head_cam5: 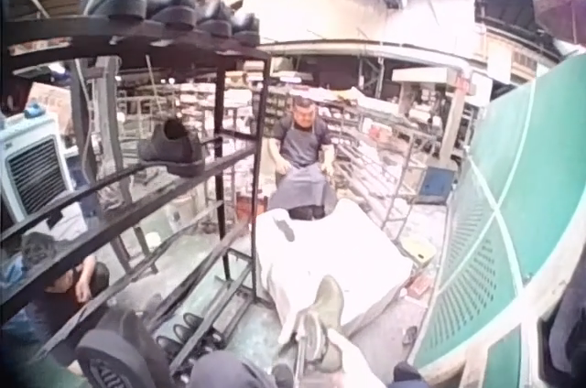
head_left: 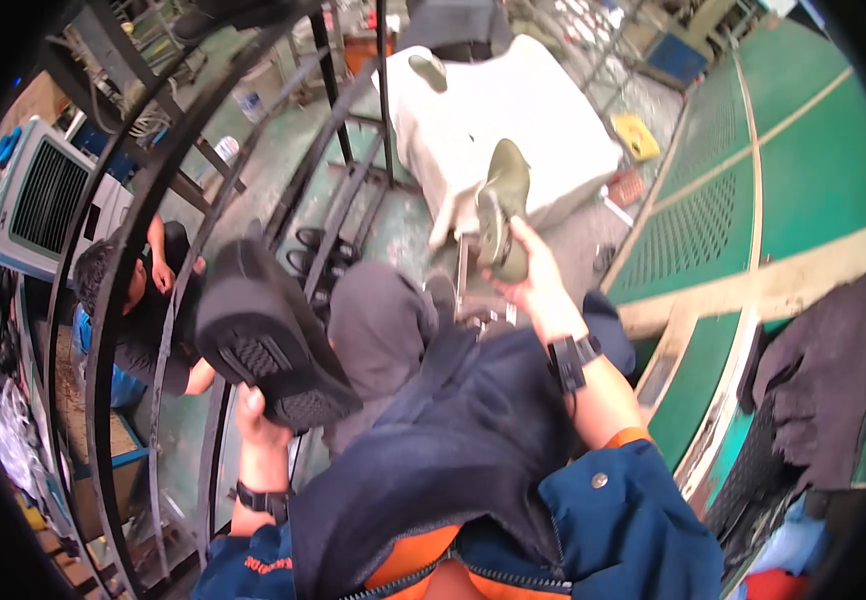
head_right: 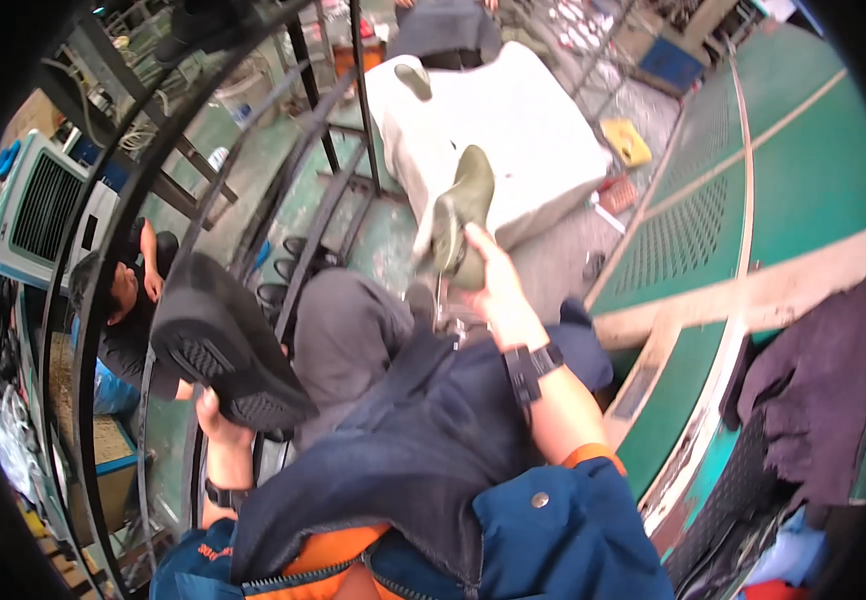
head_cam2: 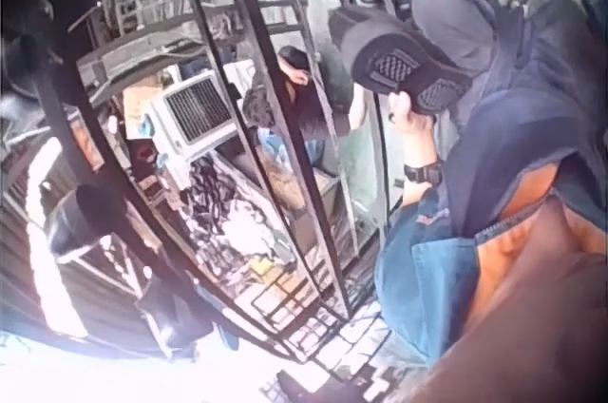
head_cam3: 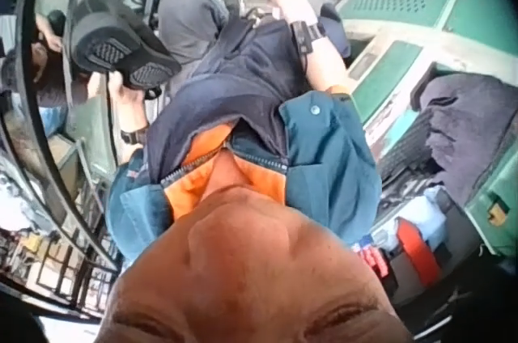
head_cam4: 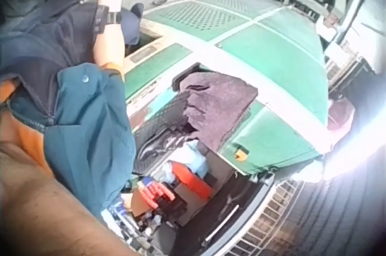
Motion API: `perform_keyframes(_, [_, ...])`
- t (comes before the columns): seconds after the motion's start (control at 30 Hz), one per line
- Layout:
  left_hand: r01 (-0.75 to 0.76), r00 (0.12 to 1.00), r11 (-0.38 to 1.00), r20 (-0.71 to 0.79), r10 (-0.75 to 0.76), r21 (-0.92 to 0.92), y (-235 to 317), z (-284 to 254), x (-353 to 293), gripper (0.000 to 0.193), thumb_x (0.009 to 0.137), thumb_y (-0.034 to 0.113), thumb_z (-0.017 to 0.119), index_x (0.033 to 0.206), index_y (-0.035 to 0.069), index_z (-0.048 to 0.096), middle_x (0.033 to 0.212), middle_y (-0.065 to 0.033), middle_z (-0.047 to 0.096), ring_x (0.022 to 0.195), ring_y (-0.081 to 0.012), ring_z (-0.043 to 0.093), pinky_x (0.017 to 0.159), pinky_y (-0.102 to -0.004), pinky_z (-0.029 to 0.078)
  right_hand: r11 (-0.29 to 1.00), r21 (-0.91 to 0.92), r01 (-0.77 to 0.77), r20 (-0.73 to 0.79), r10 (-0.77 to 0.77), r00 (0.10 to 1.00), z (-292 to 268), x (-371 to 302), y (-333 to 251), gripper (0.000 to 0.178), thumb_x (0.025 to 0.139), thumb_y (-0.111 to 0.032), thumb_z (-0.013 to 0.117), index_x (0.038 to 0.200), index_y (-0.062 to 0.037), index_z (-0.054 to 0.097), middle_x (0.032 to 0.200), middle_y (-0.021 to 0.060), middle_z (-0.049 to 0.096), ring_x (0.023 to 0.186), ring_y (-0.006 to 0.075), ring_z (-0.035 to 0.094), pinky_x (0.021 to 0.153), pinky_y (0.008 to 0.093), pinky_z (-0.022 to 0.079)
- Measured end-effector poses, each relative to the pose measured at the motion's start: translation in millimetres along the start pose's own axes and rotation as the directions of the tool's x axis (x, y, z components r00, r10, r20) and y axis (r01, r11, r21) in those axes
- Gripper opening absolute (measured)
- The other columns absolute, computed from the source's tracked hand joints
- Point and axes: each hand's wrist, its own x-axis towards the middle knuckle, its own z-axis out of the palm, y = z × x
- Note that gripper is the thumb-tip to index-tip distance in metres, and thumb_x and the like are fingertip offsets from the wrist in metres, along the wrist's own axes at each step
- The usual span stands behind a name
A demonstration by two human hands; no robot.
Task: Inspecting, tying laces on, and placing shoes onto a production conveyor/rack assembly line.
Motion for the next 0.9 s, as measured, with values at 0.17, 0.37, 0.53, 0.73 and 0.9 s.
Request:
perform_keyframes(0.17, [-0.053, 0.998, 0.999, -0.027, 0.053, 0.007, 1, 23, 4, 0.092, 0.073, 0.037, 0.082, 0.146, 0.000, 0.042, 0.135, -0.0136, 0.058, 0.124, -0.0291, 0.059, 0.110, -0.0438, 0.045, 0.925, 0.358, 0.128, 0.206, -0.212, 0.955, -27, 120, -31, 0.035, 0.102, -0.031, 0.056, 0.123, -0.0032, 0.055, 0.105, 0.0153, 0.068, 0.083, 0.0239, 0.069, 0.066, 0.0320, 0.057])
perform_keyframes(0.37, [-0.144, 0.989, 0.936, 0.034, 0.141, 0.322, 5, 8, 7, 0.109, 0.065, 0.039, 0.087, 0.152, 0.003, 0.031, 0.139, -0.0118, 0.053, 0.127, -0.0268, 0.055, 0.108, -0.0416, 0.044, 0.907, -0.410, -0.094, 0.587, 0.341, 0.734, 20, -10, 47, 0.053, 0.105, -0.036, 0.051, 0.143, 0.0023, 0.047, 0.121, 0.0195, 0.068, 0.086, 0.0254, 0.073, 0.068, 0.0330, 0.062])
perform_keyframes(0.53, [-0.547, 0.831, 0.645, 0.442, 0.339, 0.533, -5, 18, 49, 0.138, 0.061, 0.033, 0.095, 0.163, 0.010, 0.005, 0.158, -0.0185, 0.033, 0.140, -0.0346, 0.045, 0.115, -0.0488, 0.037, 0.856, -0.441, -0.269, 0.690, 0.515, 0.509, 18, -55, 69, 0.063, 0.108, -0.049, 0.040, 0.144, 0.0029, 0.047, 0.124, 0.0141, 0.067, 0.101, 0.0211, 0.071, 0.078, 0.0344, 0.060])
perform_keyframes(0.73, [-0.813, 0.580, -0.043, 0.814, 0.027, 0.581, 3, 88, 81, 0.084, 0.078, 0.020, 0.076, 0.153, 0.016, 0.040, 0.158, -0.0219, 0.037, 0.147, -0.0433, 0.033, 0.119, -0.0616, 0.024, 0.835, -0.055, -0.548, 0.851, 0.326, 0.411, 25, -79, 52, 0.084, 0.095, -0.060, 0.059, 0.152, -0.0020, 0.038, 0.139, 0.0235, 0.057, 0.120, 0.0476, 0.060, 0.104, 0.0543, 0.050])
perform_keyframes(0.9, [-0.333, 0.927, 0.717, 0.352, 0.129, 0.613, -11, 74, 55, 0.077, 0.095, 0.047, 0.058, 0.152, -0.003, 0.040, 0.153, -0.0180, 0.046, 0.132, -0.0264, 0.053, 0.110, -0.0402, 0.041, 0.980, -0.057, 0.190, 0.666, -0.105, 0.739, 40, -88, 66, 0.092, 0.091, -0.036, 0.072, 0.159, -0.0044, 0.019, 0.156, 0.0129, 0.038, 0.143, 0.0264, 0.040, 0.118, 0.0392, 0.033])
